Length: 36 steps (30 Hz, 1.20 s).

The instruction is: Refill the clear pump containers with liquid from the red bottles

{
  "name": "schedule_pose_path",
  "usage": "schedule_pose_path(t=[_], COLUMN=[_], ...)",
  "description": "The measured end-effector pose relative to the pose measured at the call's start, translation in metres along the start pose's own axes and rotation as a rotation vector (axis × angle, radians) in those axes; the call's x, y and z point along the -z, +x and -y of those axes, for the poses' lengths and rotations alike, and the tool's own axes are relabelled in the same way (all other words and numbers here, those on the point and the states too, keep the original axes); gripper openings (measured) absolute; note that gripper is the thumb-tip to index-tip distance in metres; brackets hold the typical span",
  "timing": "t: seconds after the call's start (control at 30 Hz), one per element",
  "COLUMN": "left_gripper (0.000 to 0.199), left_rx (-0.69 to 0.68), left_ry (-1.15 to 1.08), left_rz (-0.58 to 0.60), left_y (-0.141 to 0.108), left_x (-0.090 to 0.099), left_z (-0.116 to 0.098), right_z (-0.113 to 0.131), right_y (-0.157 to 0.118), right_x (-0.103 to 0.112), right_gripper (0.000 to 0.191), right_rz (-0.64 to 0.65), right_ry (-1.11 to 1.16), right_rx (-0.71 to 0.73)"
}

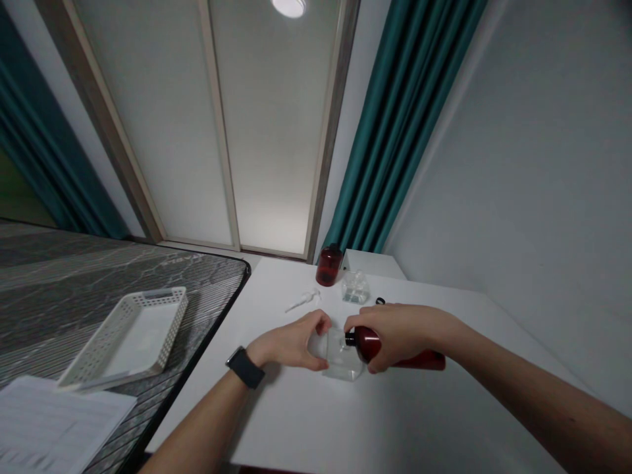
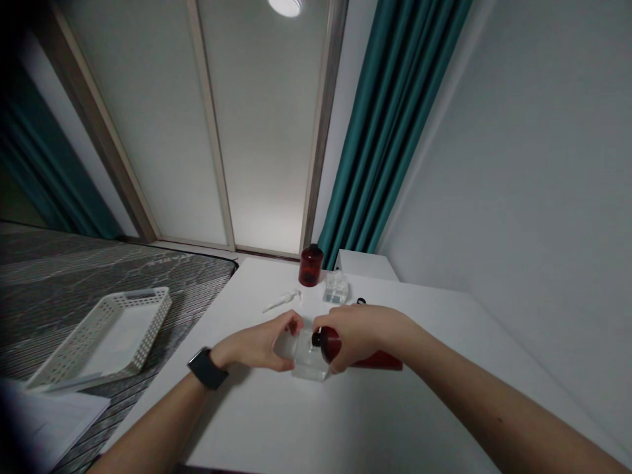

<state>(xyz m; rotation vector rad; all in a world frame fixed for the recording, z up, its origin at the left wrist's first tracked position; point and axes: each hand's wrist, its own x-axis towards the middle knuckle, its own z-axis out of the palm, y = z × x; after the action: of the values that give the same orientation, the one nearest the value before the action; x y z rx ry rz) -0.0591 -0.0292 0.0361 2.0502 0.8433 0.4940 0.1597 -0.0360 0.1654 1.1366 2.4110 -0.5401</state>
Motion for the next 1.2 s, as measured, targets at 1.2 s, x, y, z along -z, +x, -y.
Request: schedule_pose_path(t=[1.2], left_gripper=[0.051], left_rx=[-0.02], left_ry=[0.007], left_rz=[-0.002], left_y=[-0.0013], left_x=[0.0001], left_z=[0.001], right_z=[0.0021], right_y=[0.0001], right_x=[0.0022], right_gripper=[0.053], right_rz=[0.025], right_ry=[-0.046], right_rx=[-0.005])
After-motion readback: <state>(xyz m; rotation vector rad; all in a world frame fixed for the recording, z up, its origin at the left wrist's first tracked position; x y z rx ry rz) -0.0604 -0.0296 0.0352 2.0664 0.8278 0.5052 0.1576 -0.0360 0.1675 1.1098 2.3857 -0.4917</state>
